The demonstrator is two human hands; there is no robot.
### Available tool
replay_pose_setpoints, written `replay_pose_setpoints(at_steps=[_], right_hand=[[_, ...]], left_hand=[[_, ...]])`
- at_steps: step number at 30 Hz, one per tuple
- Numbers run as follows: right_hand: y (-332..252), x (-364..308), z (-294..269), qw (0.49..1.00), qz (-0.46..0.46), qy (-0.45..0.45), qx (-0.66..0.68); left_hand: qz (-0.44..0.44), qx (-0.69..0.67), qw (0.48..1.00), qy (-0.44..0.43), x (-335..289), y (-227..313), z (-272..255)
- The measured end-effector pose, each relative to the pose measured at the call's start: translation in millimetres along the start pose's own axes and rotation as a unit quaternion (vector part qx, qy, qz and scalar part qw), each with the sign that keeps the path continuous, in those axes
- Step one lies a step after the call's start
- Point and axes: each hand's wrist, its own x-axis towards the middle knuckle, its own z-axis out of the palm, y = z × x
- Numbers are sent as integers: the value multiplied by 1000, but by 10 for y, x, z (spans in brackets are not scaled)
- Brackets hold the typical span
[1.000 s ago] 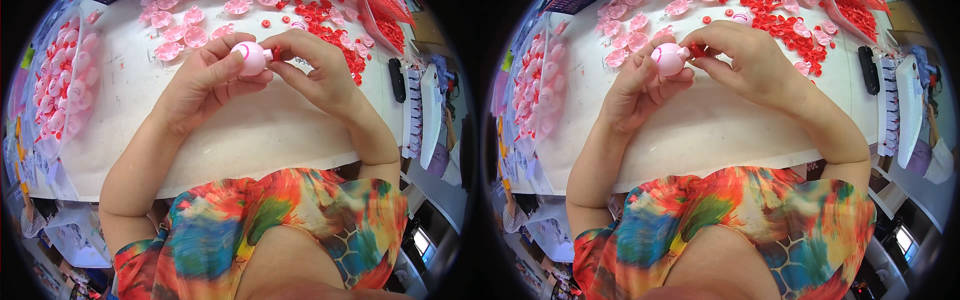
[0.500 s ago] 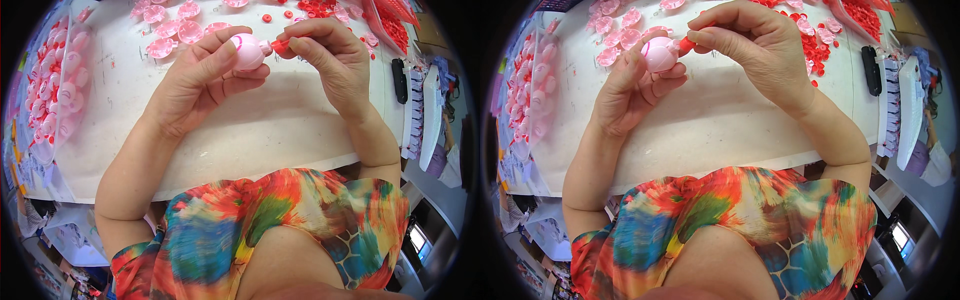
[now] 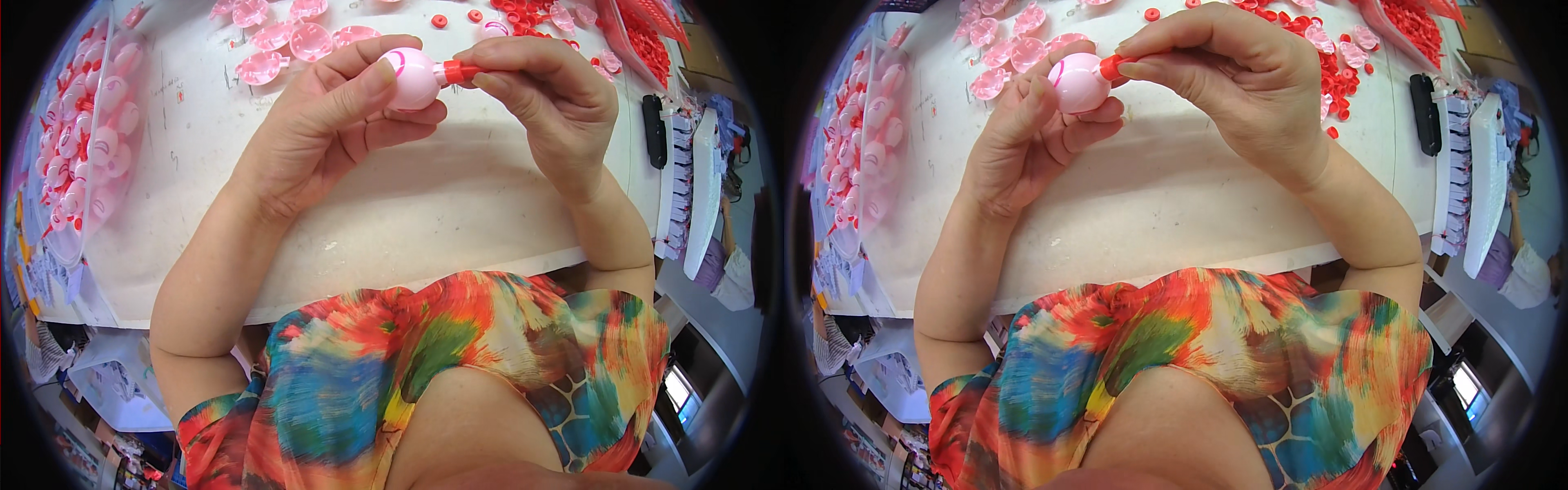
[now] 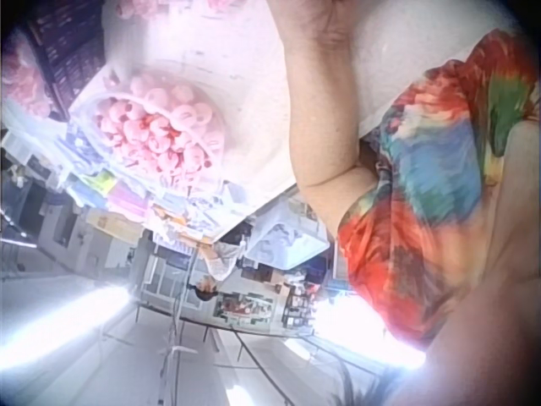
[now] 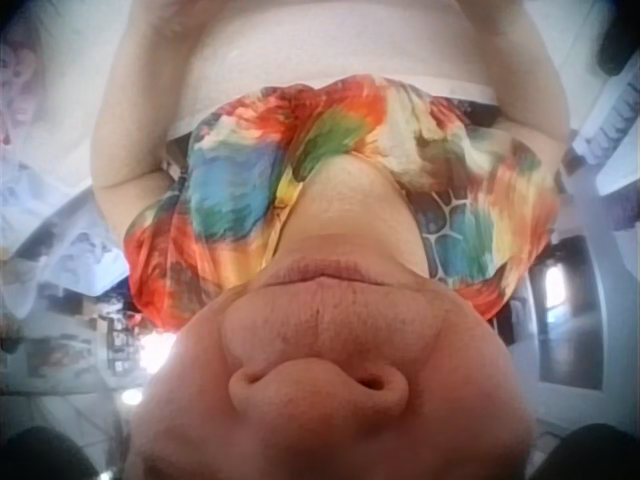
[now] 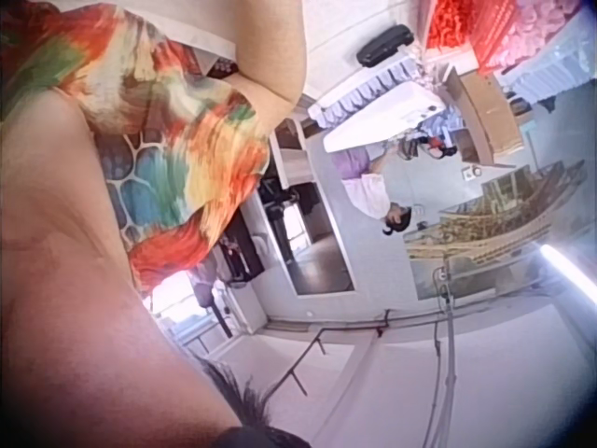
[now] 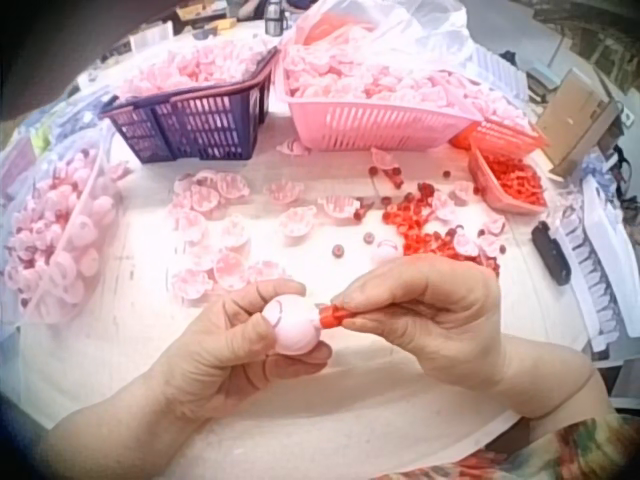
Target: The person assembles small pink plastic spherical toy components by hand, inserting red plastic pieces into them.
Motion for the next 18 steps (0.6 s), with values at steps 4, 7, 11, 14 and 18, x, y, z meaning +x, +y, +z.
replay_pose_setpoints(at_steps=[4,7,11,14,18], right_hand=[[45,5,-68,999,-30,-11,-22],[85,72,-182,950,-212,-90,-208],[-3,63,-144,959,-165,-112,-199],[-64,8,-37,988,-56,-68,-128],[-83,25,28,990,-8,-18,-139]], left_hand=[[-10,-4,1000,-4,1,9,-5],[-20,23,1000,-6,4,30,23],[-10,39,999,9,3,29,29],[-5,43,999,18,3,24,28],[4,44,999,20,34,17,-11]])
